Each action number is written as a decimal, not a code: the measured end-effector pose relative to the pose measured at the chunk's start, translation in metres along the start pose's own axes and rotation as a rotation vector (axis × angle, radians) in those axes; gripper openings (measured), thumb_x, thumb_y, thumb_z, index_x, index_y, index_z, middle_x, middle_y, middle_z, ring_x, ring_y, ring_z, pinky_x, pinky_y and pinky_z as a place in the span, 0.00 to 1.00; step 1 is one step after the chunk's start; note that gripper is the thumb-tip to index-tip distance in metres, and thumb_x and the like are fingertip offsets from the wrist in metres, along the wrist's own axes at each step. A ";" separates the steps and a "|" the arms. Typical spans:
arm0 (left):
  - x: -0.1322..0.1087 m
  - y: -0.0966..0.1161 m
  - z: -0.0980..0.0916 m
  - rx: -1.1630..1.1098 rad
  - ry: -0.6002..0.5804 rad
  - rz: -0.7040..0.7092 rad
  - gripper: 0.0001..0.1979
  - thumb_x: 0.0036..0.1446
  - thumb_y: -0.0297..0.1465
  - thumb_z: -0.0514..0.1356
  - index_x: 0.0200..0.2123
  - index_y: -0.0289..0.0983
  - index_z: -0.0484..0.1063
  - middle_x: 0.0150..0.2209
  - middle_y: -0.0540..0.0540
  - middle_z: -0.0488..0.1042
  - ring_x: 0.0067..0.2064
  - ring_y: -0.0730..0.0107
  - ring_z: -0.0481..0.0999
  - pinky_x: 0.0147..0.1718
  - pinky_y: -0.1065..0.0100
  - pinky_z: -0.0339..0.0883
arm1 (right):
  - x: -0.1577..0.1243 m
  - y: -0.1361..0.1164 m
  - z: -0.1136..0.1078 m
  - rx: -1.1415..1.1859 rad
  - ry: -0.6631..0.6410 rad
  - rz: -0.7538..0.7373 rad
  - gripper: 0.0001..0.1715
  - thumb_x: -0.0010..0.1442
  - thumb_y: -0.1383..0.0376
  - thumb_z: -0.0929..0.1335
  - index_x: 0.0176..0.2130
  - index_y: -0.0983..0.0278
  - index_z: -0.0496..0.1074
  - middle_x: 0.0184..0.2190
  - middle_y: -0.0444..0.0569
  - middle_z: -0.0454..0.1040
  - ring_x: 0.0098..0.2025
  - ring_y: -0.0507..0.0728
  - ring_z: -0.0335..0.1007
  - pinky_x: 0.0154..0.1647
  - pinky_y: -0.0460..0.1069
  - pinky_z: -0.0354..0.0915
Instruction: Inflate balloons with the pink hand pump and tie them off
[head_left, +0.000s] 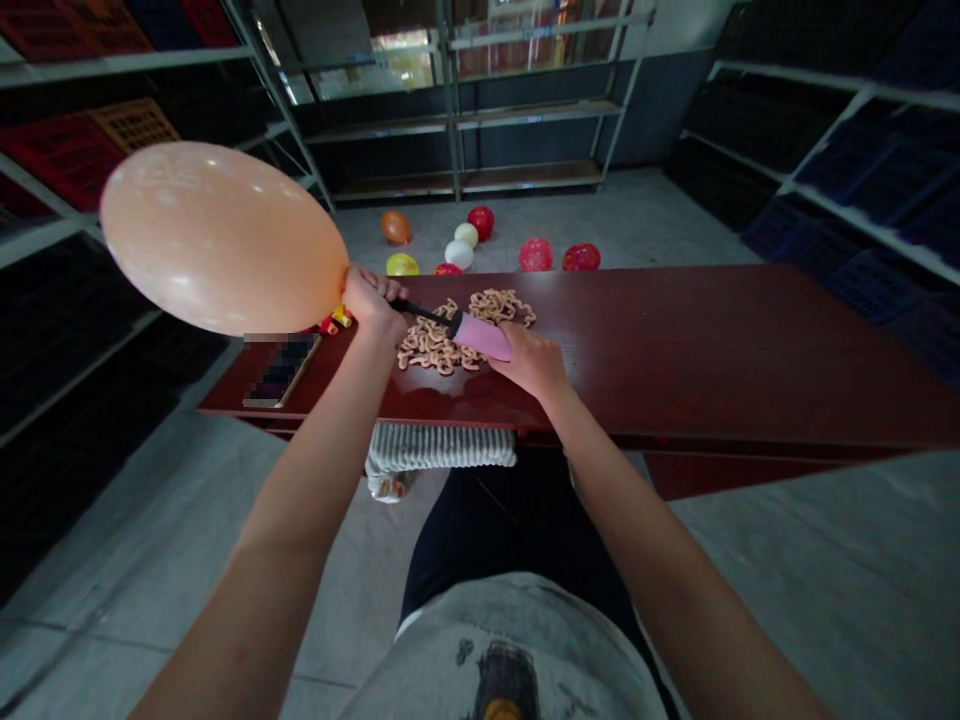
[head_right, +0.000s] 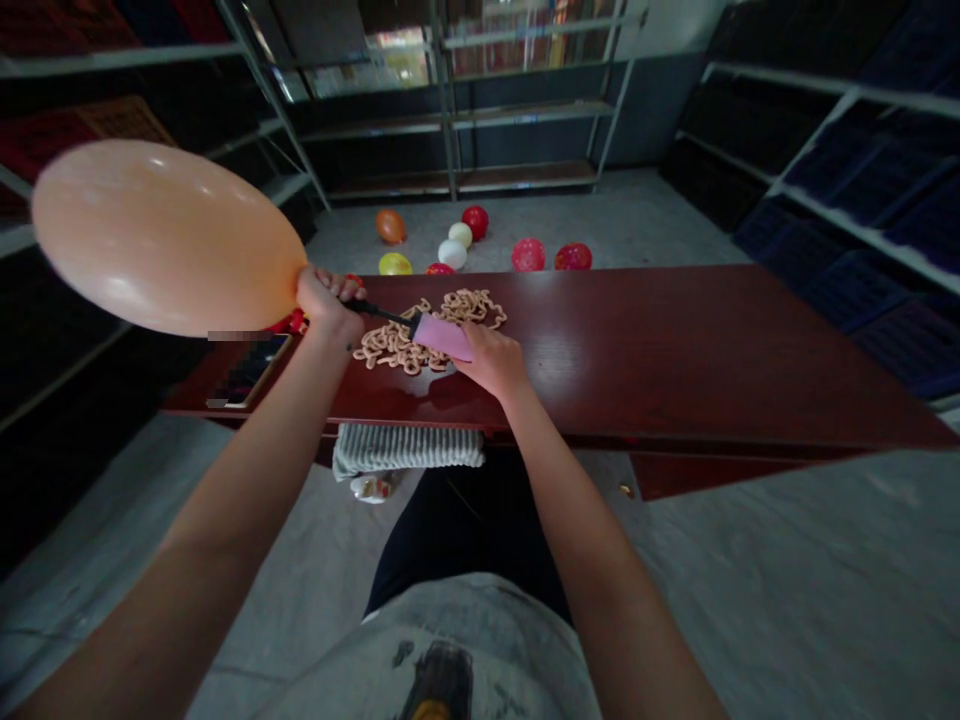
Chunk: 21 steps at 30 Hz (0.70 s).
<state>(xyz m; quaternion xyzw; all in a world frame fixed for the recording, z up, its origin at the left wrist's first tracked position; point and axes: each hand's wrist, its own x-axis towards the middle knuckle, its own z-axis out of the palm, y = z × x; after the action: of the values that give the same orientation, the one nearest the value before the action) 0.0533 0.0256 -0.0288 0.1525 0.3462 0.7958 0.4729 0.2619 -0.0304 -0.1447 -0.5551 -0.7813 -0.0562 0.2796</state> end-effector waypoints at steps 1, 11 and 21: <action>0.002 0.006 -0.002 -0.005 0.003 0.006 0.17 0.64 0.27 0.47 0.23 0.39 0.44 0.16 0.56 0.42 0.17 0.76 0.45 0.20 0.70 0.46 | 0.000 0.000 0.000 0.001 0.005 -0.009 0.23 0.58 0.58 0.71 0.52 0.62 0.70 0.45 0.53 0.79 0.45 0.62 0.76 0.42 0.52 0.66; 0.014 0.069 -0.006 -0.007 0.080 0.078 0.20 0.68 0.31 0.47 0.24 0.39 0.43 0.17 0.55 0.42 0.16 0.75 0.44 0.19 0.69 0.46 | 0.000 -0.004 -0.002 0.023 0.016 -0.043 0.25 0.58 0.57 0.71 0.53 0.62 0.71 0.45 0.52 0.80 0.43 0.62 0.77 0.41 0.53 0.68; -0.013 0.061 0.081 0.124 -0.234 0.288 0.25 0.73 0.40 0.46 0.23 0.39 0.45 0.19 0.55 0.41 0.17 0.75 0.46 0.19 0.70 0.45 | 0.000 0.004 0.007 0.135 0.105 0.091 0.30 0.60 0.53 0.70 0.56 0.66 0.67 0.45 0.56 0.79 0.42 0.62 0.78 0.40 0.52 0.70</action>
<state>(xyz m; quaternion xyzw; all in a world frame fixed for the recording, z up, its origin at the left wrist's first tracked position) 0.0660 0.0283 0.0727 0.3206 0.3118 0.8092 0.3809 0.2632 -0.0258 -0.1520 -0.5660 -0.7418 -0.0196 0.3592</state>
